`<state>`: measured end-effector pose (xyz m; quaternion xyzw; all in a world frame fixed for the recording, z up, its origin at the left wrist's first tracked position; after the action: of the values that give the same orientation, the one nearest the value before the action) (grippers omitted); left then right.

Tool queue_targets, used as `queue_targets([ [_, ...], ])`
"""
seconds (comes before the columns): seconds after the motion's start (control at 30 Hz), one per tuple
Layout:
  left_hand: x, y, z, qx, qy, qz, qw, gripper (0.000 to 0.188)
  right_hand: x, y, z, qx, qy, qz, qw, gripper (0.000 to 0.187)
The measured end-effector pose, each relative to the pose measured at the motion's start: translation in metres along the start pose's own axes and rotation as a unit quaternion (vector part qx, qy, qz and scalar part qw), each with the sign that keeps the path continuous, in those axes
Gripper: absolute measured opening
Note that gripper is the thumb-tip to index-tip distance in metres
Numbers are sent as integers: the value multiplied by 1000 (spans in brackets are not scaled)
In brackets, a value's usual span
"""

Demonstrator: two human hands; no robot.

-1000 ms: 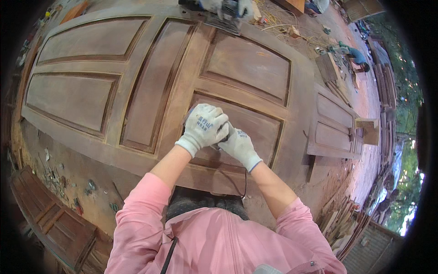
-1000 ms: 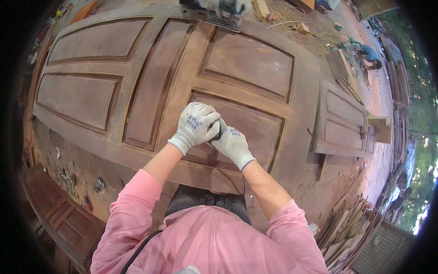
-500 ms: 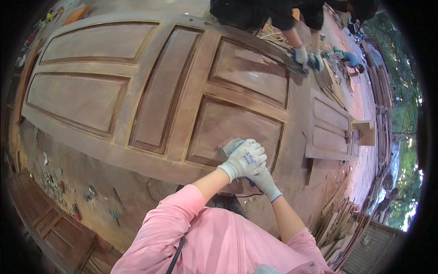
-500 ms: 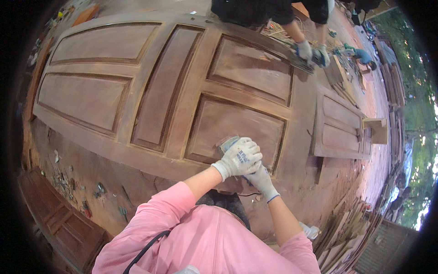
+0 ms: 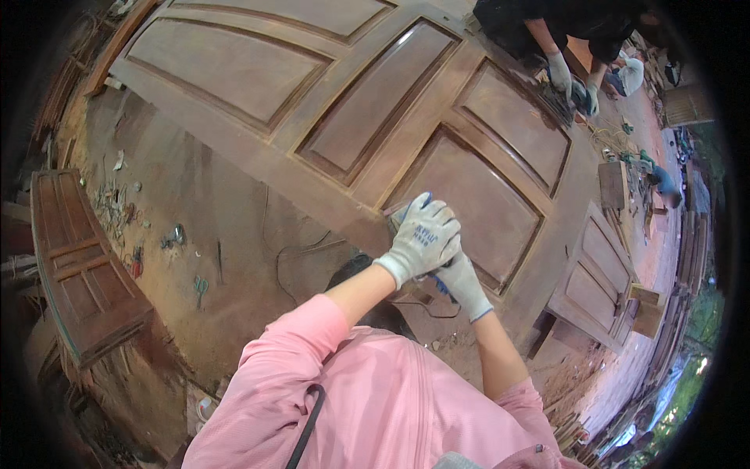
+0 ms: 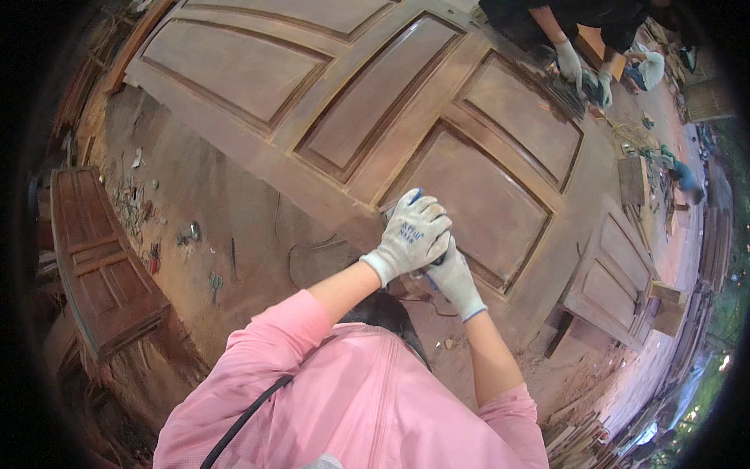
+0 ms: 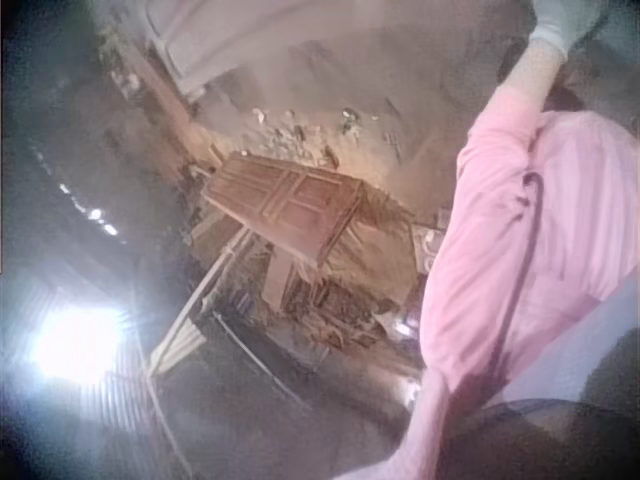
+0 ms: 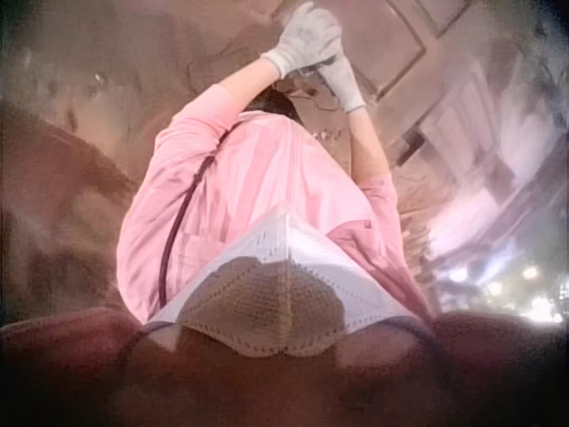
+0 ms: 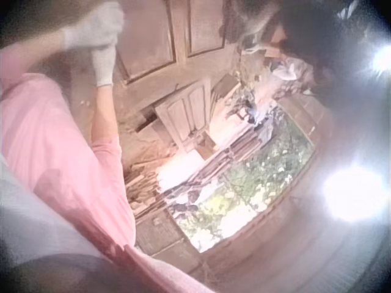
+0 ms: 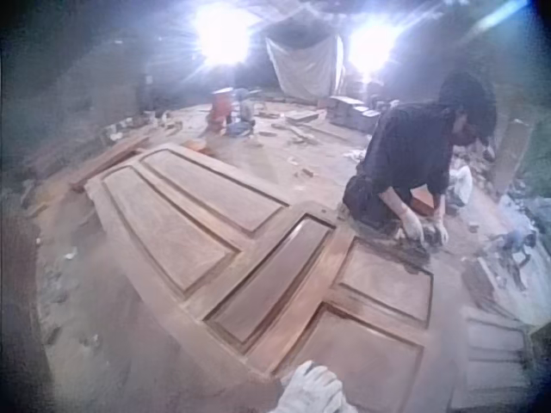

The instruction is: The person applies a dark paste to a wooden door panel using a putty knife, then sands the surface with an electric sander. The person moves around the door to reach different areas and continues sanding until the end of the clip.

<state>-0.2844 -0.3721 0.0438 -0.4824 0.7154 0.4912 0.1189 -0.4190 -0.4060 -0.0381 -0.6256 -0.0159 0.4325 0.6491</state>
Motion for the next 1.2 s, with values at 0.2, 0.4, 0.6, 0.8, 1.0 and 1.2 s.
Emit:
queue_targets([
  [0.2,-22,21,54,13,26,27,999,26,20,-2,64,43,-2,47,998,69],
  [0.4,-63,-23,44,12,58,18,998,18,73,-19,42,76,-15,-5,997,72],
  [0.6,-122,-117,11,-5,74,14,997,11,150,-104,-13,71,32,-40,996,85],
  [0.8,-173,-226,-49,-30,35,114,992,15,232,-155,-87,155,67,-80,982,87],
  [1.0,-226,-389,-74,-166,113,78,976,40,274,-204,-161,282,155,-320,891,68],
  [1.2,-203,-543,-101,-146,-8,-227,963,60,249,-215,-256,304,220,-397,838,47],
])
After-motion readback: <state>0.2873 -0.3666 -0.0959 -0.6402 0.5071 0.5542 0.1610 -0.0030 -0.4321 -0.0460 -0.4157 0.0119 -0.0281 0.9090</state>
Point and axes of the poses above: each hand's wrist, its own z-axis away from the middle knuckle, its own x-axis out of the palm, y = z × x, the point moved 8 cm from there along -z, towards the middle knuckle, and after that the axes turned 14 degrees about y, right-handed, at the moved point
